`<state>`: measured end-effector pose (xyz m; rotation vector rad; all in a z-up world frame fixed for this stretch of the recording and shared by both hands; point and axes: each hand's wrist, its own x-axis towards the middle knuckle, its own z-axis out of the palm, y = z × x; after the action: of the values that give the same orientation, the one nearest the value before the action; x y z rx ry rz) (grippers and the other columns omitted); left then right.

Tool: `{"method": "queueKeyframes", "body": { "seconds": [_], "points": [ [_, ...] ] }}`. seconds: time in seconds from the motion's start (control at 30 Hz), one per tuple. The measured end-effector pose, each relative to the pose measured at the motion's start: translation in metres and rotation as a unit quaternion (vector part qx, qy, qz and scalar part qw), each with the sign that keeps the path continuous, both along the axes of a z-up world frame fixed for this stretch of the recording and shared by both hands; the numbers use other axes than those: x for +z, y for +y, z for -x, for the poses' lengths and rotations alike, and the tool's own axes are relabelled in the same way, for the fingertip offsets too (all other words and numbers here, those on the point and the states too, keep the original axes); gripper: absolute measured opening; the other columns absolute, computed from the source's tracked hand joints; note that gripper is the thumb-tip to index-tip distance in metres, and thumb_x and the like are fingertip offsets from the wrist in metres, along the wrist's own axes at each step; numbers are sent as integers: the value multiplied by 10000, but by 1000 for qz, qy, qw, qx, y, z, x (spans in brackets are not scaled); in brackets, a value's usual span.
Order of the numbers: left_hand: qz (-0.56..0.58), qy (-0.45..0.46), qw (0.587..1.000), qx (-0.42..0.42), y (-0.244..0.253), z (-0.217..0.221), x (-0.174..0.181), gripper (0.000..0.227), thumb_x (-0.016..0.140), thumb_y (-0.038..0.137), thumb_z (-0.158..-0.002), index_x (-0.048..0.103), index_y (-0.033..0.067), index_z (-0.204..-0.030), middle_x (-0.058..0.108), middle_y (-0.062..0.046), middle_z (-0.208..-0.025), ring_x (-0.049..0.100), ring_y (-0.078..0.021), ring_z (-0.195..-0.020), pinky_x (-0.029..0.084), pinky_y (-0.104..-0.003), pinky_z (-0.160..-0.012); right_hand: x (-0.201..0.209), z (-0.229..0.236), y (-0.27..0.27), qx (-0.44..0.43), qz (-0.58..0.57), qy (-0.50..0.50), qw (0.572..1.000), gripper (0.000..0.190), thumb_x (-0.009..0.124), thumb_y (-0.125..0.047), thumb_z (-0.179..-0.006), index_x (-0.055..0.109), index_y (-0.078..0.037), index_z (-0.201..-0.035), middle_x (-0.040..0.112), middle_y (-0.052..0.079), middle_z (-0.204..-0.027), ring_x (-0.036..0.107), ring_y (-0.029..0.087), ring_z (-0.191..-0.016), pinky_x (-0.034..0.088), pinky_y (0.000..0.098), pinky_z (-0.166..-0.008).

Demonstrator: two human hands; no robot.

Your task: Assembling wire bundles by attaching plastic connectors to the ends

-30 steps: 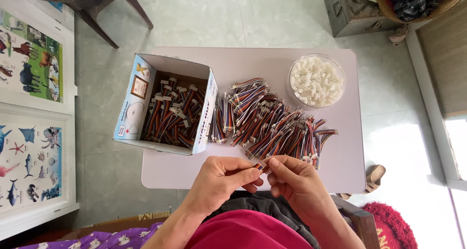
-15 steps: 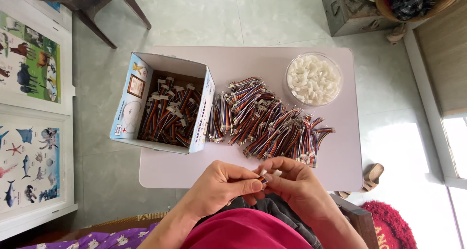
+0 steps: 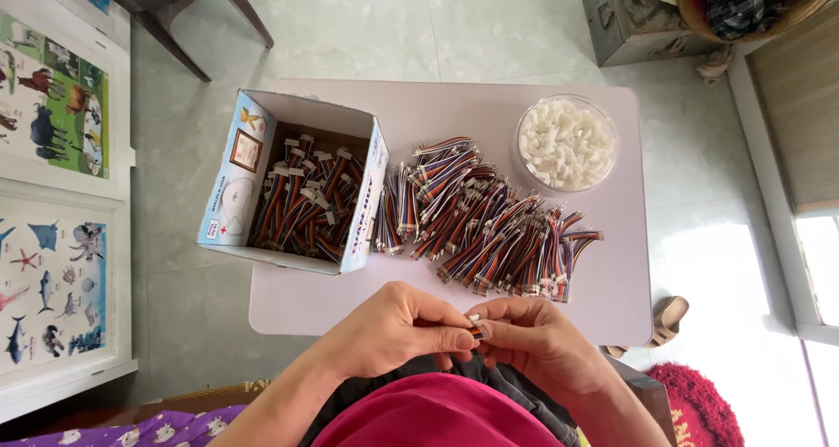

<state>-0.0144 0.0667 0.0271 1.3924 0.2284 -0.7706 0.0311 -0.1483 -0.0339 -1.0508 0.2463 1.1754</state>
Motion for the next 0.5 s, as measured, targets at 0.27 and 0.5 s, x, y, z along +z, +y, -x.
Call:
{"method": "queueKeyframes", "body": {
  "seconds": [0.27,0.5],
  "points": [
    [50,70,996,-34,16,-10,-1,191,697,134,-851,748,-45,-893,745,-209,-782,620,-215,-472,511,-222,-450,1,-4,-2,-32,12,29,999,179,681,23,-817,711,107,-972,679,169,-734,635,221,-599,546,296,-574],
    [96,68,993,-24,17,-13,-5,207,713,128,-833,732,-74,-874,731,-249,-774,615,-231,-469,519,-232,-443,6,-3,-1,-43,23,27,998,224,688,48,-790,725,117,-999,696,184,-724,648,231,-583,553,302,-579]
  ]
}}
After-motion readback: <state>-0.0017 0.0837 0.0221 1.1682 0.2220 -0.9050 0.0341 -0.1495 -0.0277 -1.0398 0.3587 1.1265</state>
